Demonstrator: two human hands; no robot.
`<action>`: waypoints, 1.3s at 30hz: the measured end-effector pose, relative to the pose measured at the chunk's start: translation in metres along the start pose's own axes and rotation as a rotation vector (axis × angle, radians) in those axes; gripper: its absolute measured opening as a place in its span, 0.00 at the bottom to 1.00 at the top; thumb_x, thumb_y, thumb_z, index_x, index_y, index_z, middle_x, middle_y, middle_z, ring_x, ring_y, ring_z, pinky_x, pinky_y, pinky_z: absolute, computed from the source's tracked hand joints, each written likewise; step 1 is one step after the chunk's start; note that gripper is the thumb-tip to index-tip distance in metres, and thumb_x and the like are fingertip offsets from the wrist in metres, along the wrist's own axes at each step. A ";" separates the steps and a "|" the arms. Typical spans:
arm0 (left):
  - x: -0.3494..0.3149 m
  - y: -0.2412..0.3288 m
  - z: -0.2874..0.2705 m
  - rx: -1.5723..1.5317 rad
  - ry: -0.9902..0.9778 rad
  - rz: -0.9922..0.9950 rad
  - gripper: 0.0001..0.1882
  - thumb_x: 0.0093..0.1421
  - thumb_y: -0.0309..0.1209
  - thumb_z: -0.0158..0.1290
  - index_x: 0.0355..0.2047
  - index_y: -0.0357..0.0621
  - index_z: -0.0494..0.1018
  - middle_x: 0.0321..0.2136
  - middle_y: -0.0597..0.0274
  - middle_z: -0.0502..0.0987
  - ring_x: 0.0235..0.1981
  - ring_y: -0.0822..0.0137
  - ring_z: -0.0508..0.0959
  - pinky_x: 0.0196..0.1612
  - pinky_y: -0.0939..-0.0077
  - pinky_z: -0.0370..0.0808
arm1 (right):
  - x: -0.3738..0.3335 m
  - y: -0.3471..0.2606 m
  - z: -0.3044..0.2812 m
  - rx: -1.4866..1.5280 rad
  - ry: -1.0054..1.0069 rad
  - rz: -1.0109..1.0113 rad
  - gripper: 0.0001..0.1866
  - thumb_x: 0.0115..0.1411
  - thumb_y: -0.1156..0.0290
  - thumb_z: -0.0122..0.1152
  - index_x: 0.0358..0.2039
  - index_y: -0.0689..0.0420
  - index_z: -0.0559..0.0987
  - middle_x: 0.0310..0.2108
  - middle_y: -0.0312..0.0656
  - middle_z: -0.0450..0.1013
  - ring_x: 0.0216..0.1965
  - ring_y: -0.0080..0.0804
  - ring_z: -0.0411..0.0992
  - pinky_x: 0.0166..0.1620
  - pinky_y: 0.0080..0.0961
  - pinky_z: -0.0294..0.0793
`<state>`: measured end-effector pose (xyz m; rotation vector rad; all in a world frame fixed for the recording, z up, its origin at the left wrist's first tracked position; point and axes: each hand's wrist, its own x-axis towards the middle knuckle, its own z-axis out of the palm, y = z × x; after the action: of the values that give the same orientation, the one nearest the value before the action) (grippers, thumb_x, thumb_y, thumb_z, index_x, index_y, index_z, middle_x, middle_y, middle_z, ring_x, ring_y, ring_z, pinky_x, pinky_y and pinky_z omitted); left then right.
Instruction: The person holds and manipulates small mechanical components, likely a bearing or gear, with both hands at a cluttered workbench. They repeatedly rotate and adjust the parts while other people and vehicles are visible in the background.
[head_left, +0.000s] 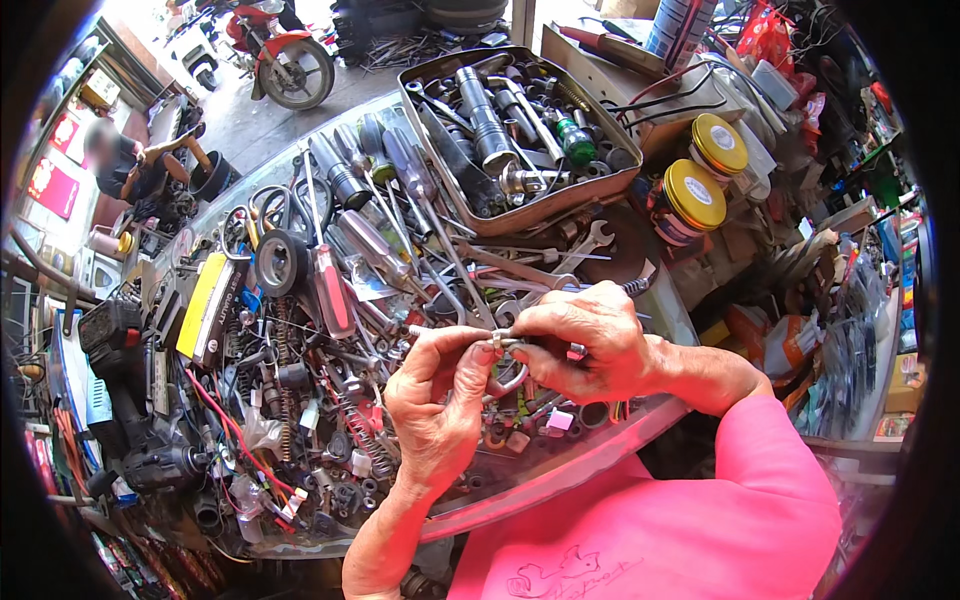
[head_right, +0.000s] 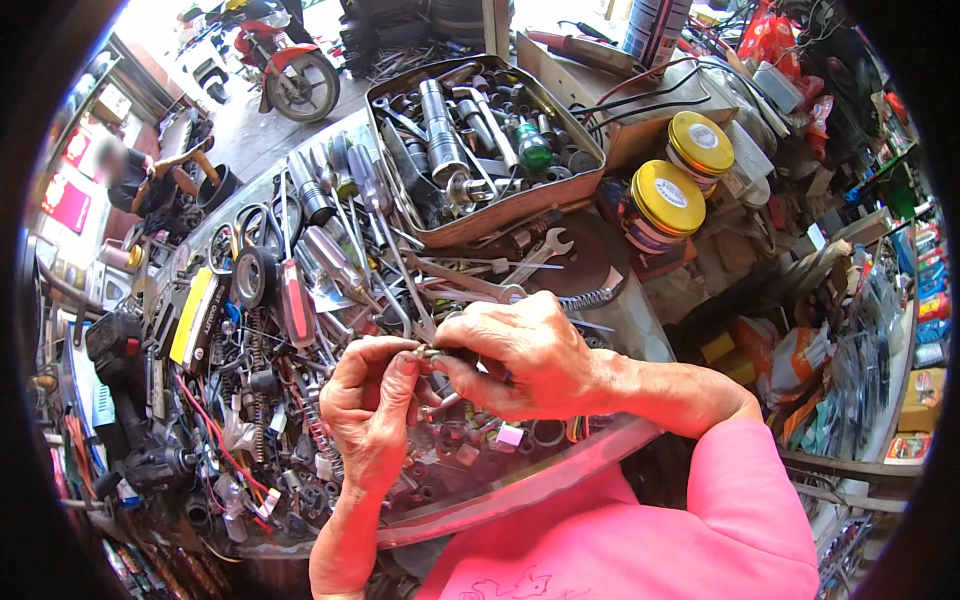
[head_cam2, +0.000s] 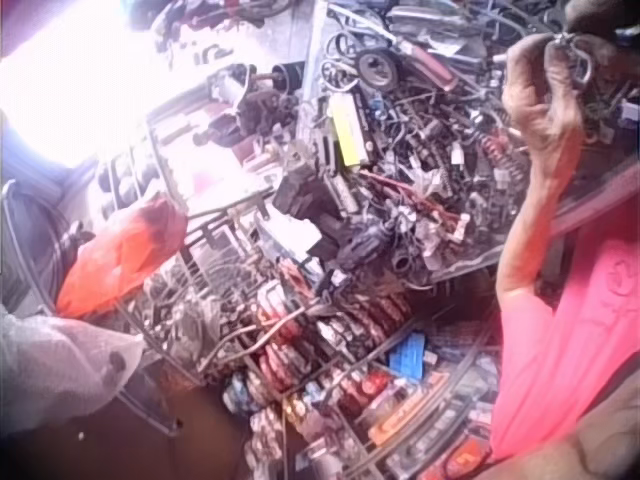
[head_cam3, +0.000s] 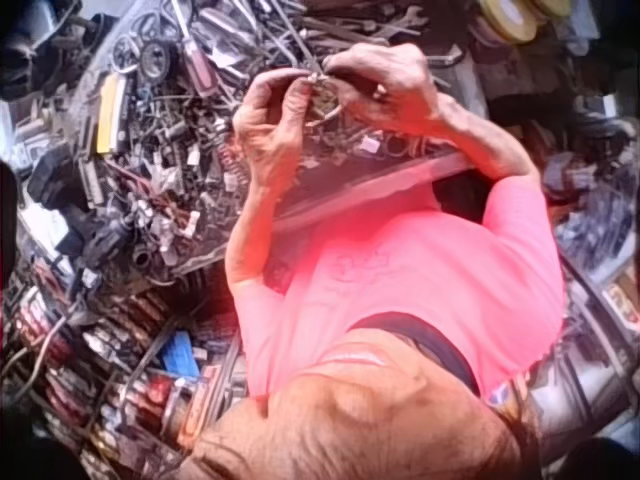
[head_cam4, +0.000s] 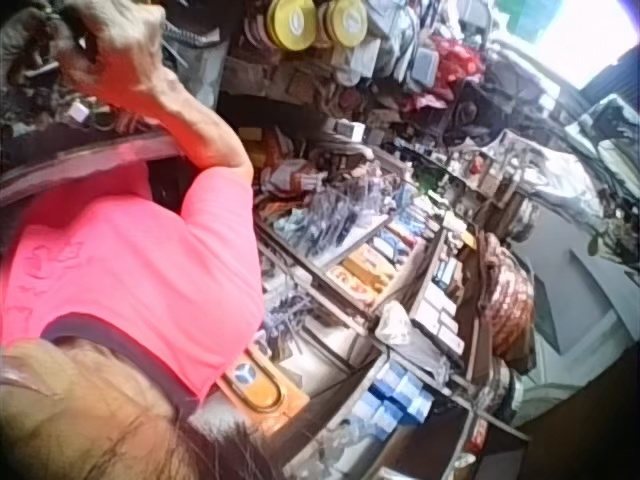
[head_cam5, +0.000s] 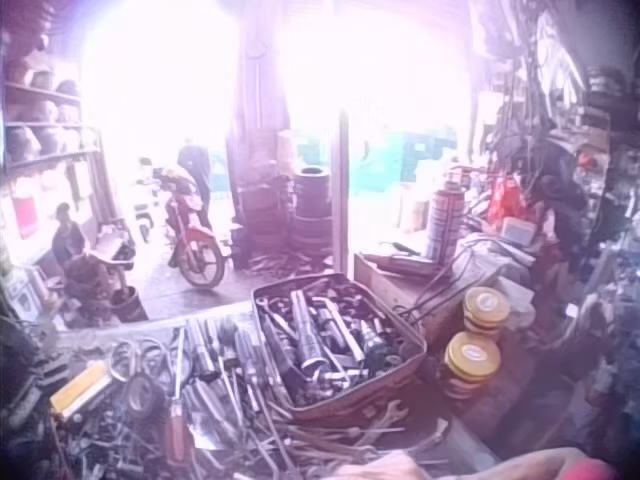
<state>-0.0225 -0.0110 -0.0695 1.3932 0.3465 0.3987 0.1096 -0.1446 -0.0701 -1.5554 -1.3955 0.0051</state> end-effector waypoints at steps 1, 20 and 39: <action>0.000 0.001 0.000 0.037 0.002 -0.011 0.08 0.64 0.29 0.51 0.36 0.34 0.72 0.27 0.63 0.77 0.25 0.78 0.75 0.25 0.84 0.73 | 0.001 -0.001 -0.001 -0.008 -0.009 -0.010 0.12 0.45 0.82 0.65 0.32 0.64 0.76 0.19 0.42 0.72 0.15 0.30 0.70 0.17 0.22 0.66; 0.000 -0.001 -0.004 0.028 0.066 0.011 0.17 0.70 0.39 0.39 0.47 0.37 0.65 0.23 0.62 0.75 0.14 0.78 0.71 0.16 0.88 0.62 | 0.000 -0.002 0.000 0.013 0.011 0.003 0.10 0.47 0.79 0.65 0.32 0.62 0.77 0.19 0.41 0.70 0.14 0.30 0.68 0.16 0.24 0.65; -0.001 -0.012 0.002 0.099 0.132 0.075 0.20 0.58 0.19 0.55 0.50 0.37 0.64 0.34 0.55 0.78 0.29 0.74 0.78 0.28 0.82 0.77 | -0.003 0.001 0.003 -0.167 -0.019 -0.038 0.09 0.49 0.70 0.66 0.31 0.58 0.77 0.19 0.39 0.71 0.14 0.35 0.70 0.16 0.28 0.68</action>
<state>-0.0219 -0.0150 -0.0808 1.4828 0.4280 0.5431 0.1072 -0.1450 -0.0737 -1.6688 -1.4707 -0.1231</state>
